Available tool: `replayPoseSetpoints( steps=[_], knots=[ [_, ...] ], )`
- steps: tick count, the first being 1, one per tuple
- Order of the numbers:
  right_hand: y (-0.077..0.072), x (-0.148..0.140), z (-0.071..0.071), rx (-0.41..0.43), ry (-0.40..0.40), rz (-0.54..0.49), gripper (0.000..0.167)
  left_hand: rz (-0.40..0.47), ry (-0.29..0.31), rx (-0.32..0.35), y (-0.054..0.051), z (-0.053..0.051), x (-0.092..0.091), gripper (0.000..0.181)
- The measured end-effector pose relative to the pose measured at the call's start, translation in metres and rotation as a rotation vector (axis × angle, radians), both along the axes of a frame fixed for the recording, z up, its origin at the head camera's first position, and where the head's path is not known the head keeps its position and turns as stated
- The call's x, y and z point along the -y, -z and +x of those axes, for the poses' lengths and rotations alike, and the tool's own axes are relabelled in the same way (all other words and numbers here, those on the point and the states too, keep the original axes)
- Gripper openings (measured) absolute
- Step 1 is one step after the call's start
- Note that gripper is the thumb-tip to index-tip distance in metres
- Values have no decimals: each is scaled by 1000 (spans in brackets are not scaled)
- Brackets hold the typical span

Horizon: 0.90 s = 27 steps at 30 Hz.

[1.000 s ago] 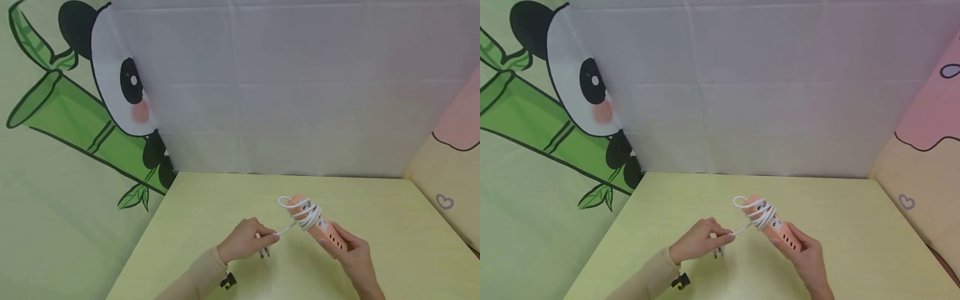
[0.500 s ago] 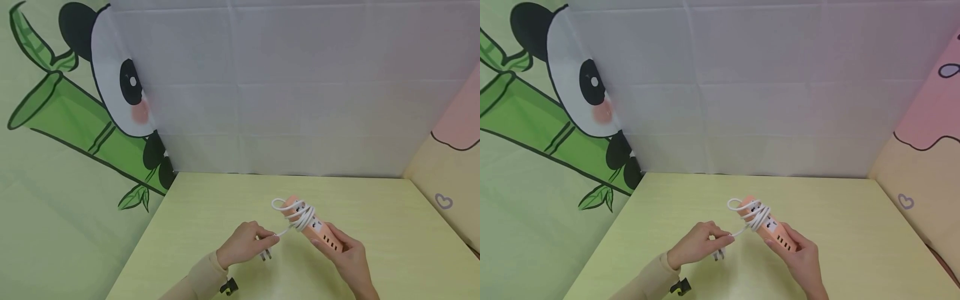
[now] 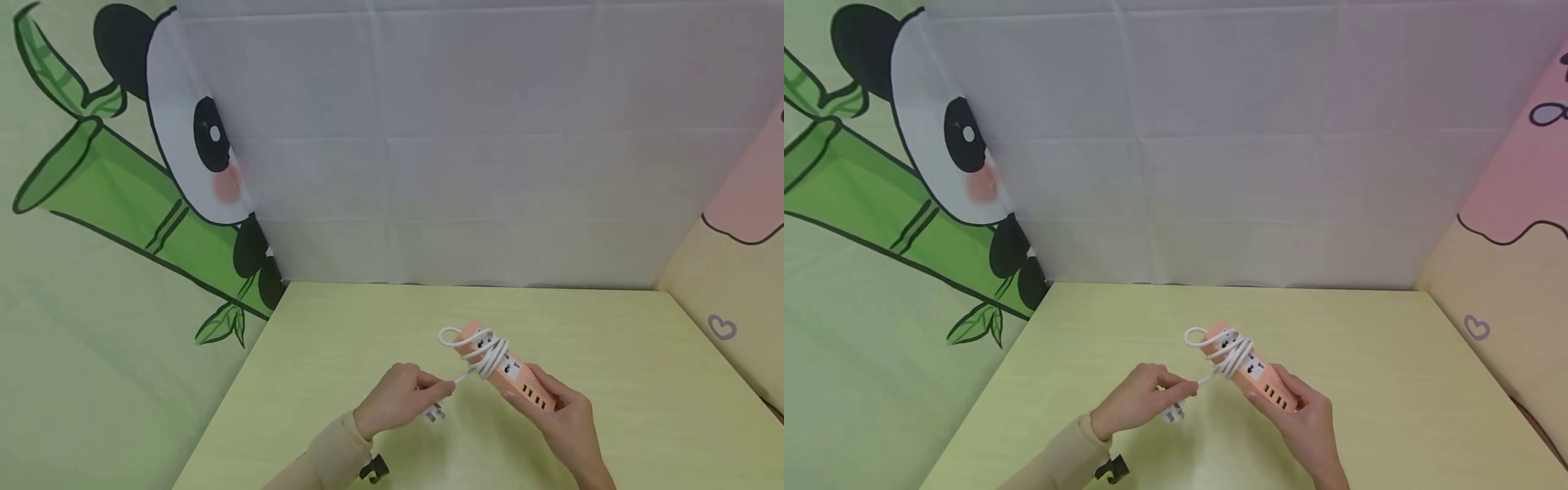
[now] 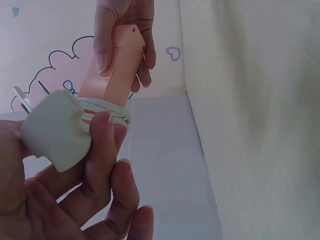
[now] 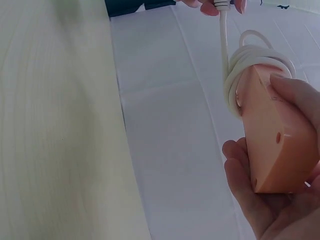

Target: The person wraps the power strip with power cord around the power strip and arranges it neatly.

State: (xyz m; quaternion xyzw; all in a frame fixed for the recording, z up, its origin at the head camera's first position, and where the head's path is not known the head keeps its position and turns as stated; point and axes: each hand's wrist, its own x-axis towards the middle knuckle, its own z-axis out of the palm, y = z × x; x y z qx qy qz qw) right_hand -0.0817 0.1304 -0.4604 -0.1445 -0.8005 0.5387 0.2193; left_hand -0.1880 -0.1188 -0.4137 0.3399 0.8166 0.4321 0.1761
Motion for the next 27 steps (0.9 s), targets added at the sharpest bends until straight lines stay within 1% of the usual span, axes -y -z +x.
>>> replayPoseSetpoints(
  steps=[3,9,12,17,21,24,27],
  knots=[
    [0,4,3,-5,12,16,60,2,-7,-17,0,1,3,36],
    [-2,12,9,-31,25,29,60,1,-55,-100,2,2,10,34],
    [-1,16,12,-39,30,29,60,9,-62,-109,2,4,13,33],
    [2,17,10,-34,40,47,60,12,-83,-117,1,5,13,32],
    [3,18,9,-28,57,65,60,-8,-126,-192,1,6,12,29],
    [3,18,9,-21,65,70,60,-22,-165,-285,1,7,11,24],
    [2,20,10,-12,65,66,60,-9,-207,-365,2,10,11,17]
  ],
)
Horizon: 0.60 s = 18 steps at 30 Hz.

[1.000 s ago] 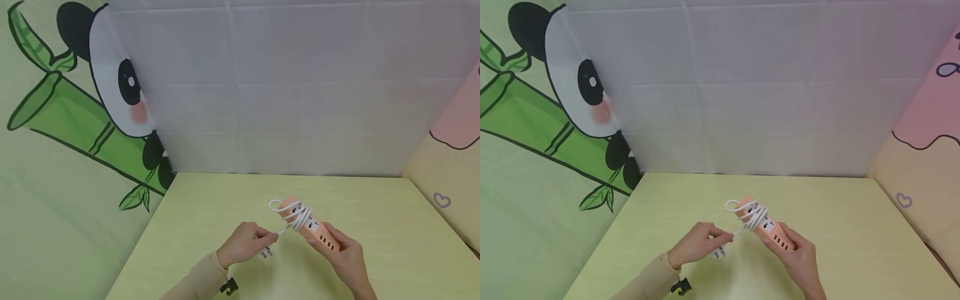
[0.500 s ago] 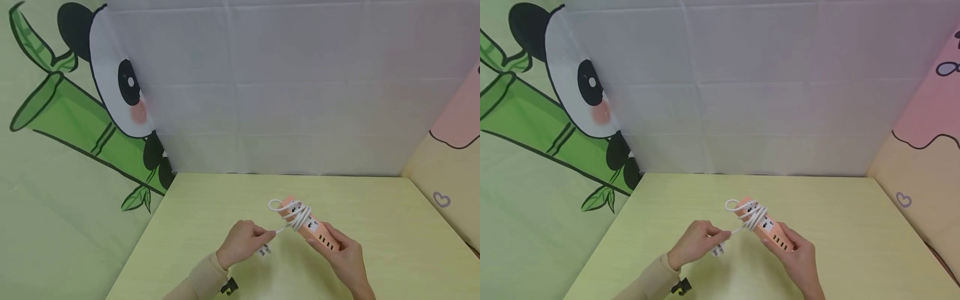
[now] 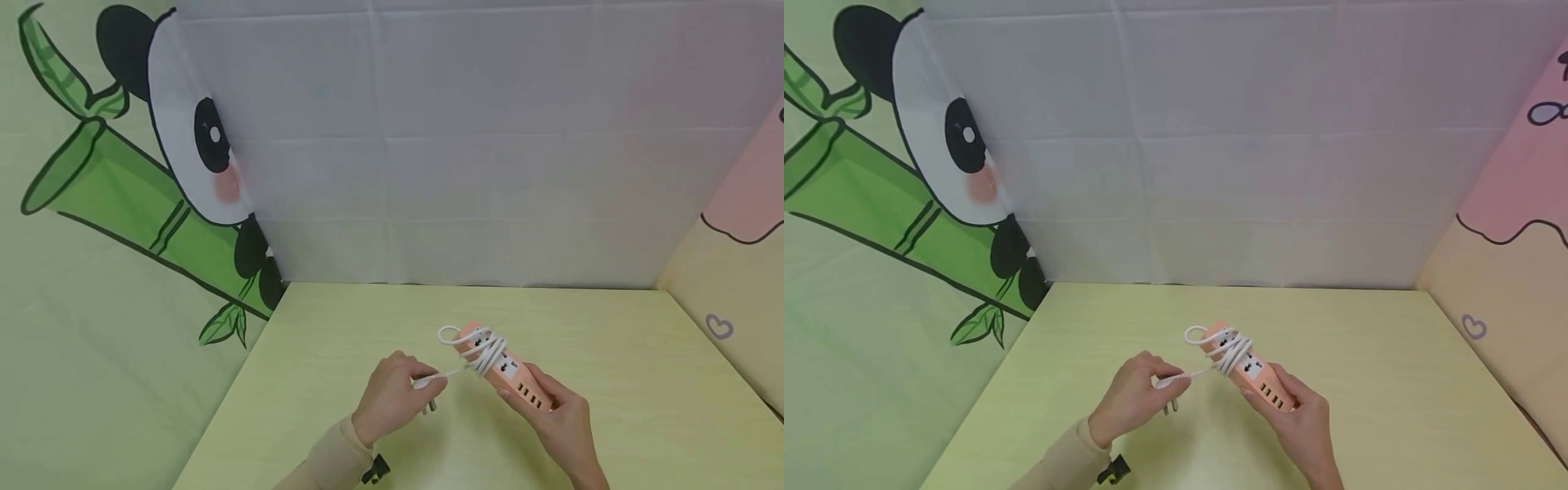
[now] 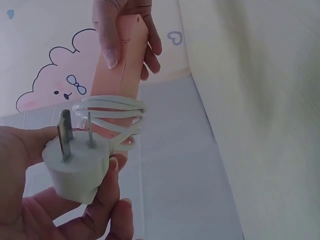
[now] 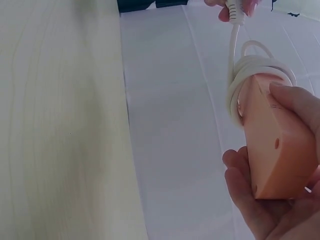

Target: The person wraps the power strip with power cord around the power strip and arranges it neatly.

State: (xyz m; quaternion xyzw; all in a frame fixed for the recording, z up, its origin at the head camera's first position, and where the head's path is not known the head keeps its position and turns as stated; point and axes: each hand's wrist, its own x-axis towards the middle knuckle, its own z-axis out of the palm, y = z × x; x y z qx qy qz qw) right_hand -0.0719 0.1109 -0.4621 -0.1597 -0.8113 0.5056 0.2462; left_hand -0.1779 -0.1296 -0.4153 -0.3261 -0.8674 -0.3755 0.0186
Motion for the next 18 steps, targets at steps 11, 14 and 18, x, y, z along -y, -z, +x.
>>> replayPoseSetpoints(
  steps=[11,14,18],
  knots=[
    [-2,-1,-3,16,-8,12,65,25,-93,-664,0,13,-9,12],
    [-2,-2,-3,26,-35,22,64,7,-28,-776,-6,13,-10,12],
    [-2,-3,-4,72,-79,45,63,-31,49,-830,-10,6,-9,12]
  ],
)
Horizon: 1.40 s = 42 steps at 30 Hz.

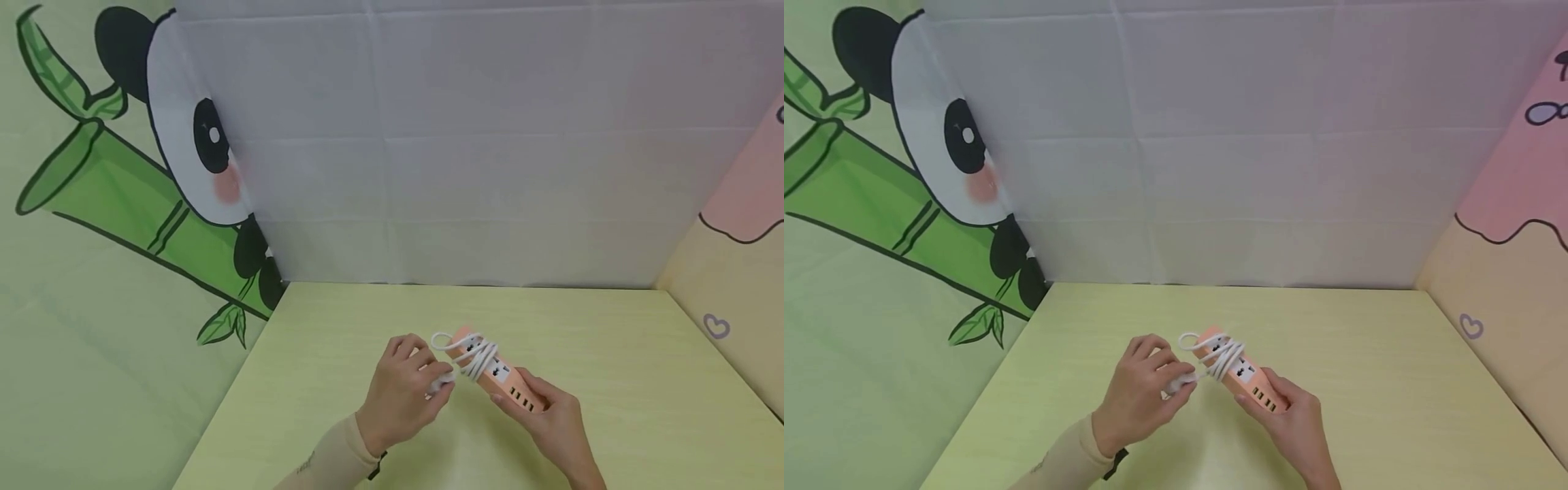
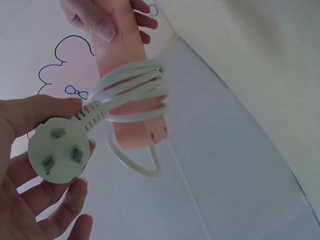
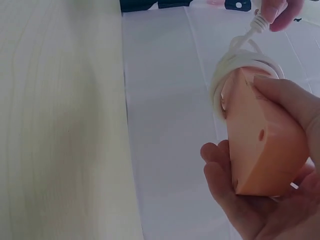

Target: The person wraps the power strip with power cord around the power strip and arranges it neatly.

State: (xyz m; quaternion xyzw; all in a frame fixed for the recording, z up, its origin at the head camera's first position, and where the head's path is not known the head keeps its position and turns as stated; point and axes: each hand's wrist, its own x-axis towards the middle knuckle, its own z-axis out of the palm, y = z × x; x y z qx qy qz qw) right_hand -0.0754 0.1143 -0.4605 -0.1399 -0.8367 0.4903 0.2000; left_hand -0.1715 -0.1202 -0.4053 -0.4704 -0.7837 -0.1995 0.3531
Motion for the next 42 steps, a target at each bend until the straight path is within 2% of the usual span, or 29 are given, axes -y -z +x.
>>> replayPoseSetpoints(
  steps=[3,8,12,18,21,27,37,42],
  knots=[
    [3,1,-1,51,-25,24,63,-37,28,50,3,-8,5,14],
    [13,7,-8,147,-83,106,67,-121,41,239,16,-20,14,13],
    [22,14,-12,162,-110,192,65,-163,30,378,30,-25,23,11],
    [36,23,-15,163,-128,288,64,-199,-15,508,52,-27,34,14],
    [41,27,-15,191,-125,290,63,-211,-39,516,64,-27,37,15],
    [47,33,-13,237,-118,318,65,-208,-80,458,79,-25,41,17],
    [43,34,-11,259,-131,351,74,-258,-149,414,91,-22,46,13],
    [42,31,-11,275,-164,359,76,-287,-186,463,92,-20,46,12]
  ],
)
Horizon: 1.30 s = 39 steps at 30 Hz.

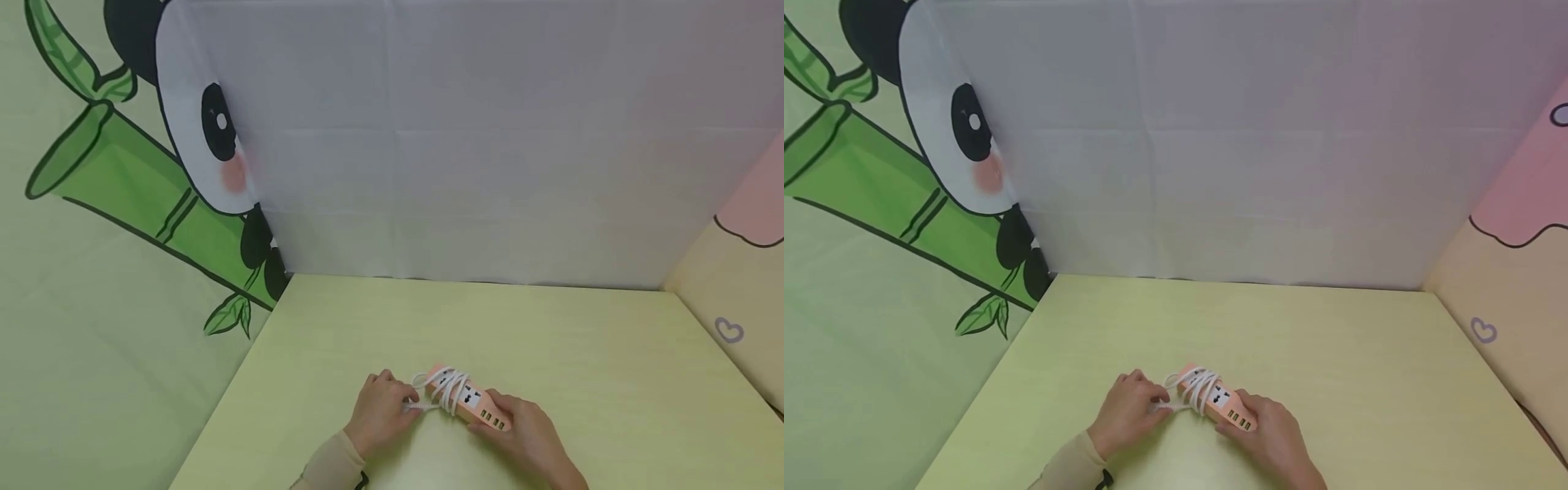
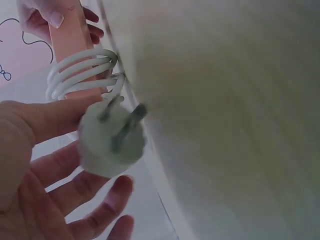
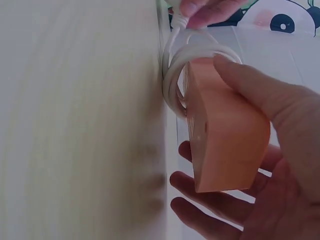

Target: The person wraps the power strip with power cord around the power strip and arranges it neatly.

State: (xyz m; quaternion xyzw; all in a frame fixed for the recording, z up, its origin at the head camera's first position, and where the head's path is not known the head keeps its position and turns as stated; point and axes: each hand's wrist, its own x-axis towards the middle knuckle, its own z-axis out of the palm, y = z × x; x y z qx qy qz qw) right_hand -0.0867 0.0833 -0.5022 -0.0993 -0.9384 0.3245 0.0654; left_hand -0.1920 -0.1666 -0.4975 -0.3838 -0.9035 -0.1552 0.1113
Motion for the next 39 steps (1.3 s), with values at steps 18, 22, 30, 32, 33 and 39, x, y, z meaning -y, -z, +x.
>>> replayPoseSetpoints(
  steps=[18,22,30,32,33,39],
  knots=[
    [-2,-11,-3,14,-46,-4,62,-17,-54,140,-8,-4,-1,20],
    [-1,-14,-4,10,-46,-11,73,-8,-68,184,-9,-5,0,23],
    [-1,-17,-4,-65,-63,1,84,-4,-110,205,-13,-4,3,41],
    [-1,-18,-4,-84,-72,8,85,2,-115,205,-14,-4,4,42],
    [0,-18,-4,-92,-74,15,85,5,-114,205,-15,-4,4,42],
    [1,-19,-4,-110,-75,64,85,12,-106,216,-15,-4,5,41]
  ],
)
